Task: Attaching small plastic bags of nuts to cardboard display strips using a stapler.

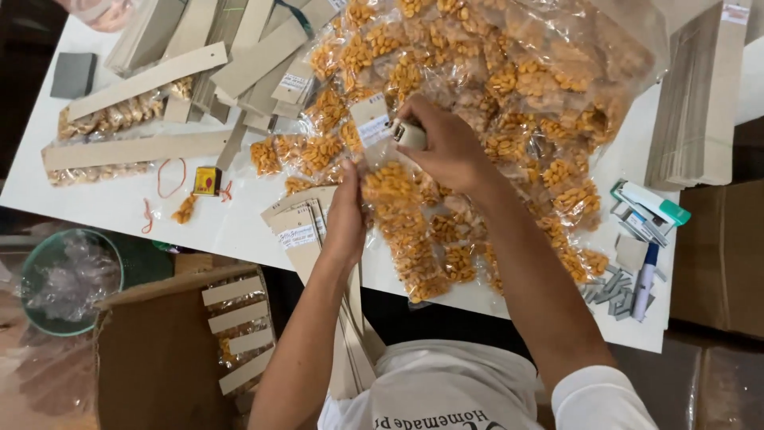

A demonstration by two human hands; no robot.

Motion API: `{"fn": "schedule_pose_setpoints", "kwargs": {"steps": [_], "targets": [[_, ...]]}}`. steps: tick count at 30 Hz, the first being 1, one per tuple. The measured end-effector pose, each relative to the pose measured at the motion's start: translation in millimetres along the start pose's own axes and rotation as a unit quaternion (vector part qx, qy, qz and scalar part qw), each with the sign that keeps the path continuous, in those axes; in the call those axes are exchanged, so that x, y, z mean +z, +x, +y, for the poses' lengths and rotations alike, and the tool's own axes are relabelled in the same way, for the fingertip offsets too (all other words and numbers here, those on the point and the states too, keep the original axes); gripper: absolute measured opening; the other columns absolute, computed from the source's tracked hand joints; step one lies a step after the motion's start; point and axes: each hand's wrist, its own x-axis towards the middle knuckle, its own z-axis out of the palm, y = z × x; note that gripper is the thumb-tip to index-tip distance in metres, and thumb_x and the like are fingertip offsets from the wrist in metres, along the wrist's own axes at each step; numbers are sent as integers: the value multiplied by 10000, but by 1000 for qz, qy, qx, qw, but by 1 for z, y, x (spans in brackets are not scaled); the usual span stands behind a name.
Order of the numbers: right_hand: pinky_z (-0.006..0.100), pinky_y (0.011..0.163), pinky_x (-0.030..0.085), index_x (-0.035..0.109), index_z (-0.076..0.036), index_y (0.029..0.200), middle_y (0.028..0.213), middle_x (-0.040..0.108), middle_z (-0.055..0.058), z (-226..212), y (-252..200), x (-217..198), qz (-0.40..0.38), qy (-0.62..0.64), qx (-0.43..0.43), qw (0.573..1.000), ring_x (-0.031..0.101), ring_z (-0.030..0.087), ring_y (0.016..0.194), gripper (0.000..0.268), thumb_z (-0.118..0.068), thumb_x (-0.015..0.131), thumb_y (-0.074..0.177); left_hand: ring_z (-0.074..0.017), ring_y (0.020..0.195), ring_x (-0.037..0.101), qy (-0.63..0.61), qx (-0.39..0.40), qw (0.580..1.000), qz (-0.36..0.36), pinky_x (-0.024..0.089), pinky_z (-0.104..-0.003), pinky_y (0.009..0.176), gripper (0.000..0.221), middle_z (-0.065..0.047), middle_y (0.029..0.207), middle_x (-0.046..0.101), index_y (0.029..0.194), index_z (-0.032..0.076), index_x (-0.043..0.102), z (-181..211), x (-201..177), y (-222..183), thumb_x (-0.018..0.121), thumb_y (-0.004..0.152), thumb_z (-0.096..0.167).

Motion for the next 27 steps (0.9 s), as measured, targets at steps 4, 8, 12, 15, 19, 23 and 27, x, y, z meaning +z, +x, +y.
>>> {"fn": "schedule_pose_setpoints", "kwargs": {"steps": [4,8,12,15,19,23,27], "targets": [[527,815,507,540,-178,1168,1001,716,135,2,4,12,53,40,-17,998,711,420,976,381,-250,798,897,-333,1257,552,103,104,989,-6,395,-536,1090,750,-235,1372,570,1433,24,576,-50,-30,45,499,988,623],[462,716,522,592,-134,1104,881,703,130,-3,4,20,105,91,-7,990,699,300,818,316,-273,808,919,-8,538,327,96,206,974,16,276,-177,522,355,131,537,354,762,200,609,-73,-39,63,534,1083,332],[177,503,535,662,-160,1000,794,669,-47,-31,2,18,202,202,53,957,619,56,628,423,-574,599,942,-79,508,315,135,265,955,-4,265,-274,486,366,61,588,358,802,160,526,-79,-38,59,432,1088,368],[171,349,478,635,-145,879,618,598,-57,-36,13,29,162,395,136,894,605,68,462,574,-709,537,840,-113,587,390,202,323,925,0,317,-300,576,382,21,681,424,801,136,514,-81,-36,61,413,1090,365],[267,442,542,663,-144,824,693,654,-15,-38,13,38,186,445,145,864,664,124,510,495,-610,519,908,-104,528,404,226,313,922,-19,320,-257,449,436,29,647,460,996,88,685,-91,-37,62,407,1076,414],[199,354,506,611,-122,802,577,578,-27,-30,-2,37,170,524,3,835,610,99,416,497,-567,483,982,-126,598,496,271,352,894,-56,403,-291,548,418,-64,885,752,1330,85,657,-77,-32,40,459,1073,349],[302,617,535,704,-155,940,831,753,47,19,-13,42,276,567,175,756,707,182,680,316,-462,641,898,-43,705,389,221,320,921,12,339,-251,613,330,112,714,399,882,150,641,-68,-46,5,502,1061,390]]}}
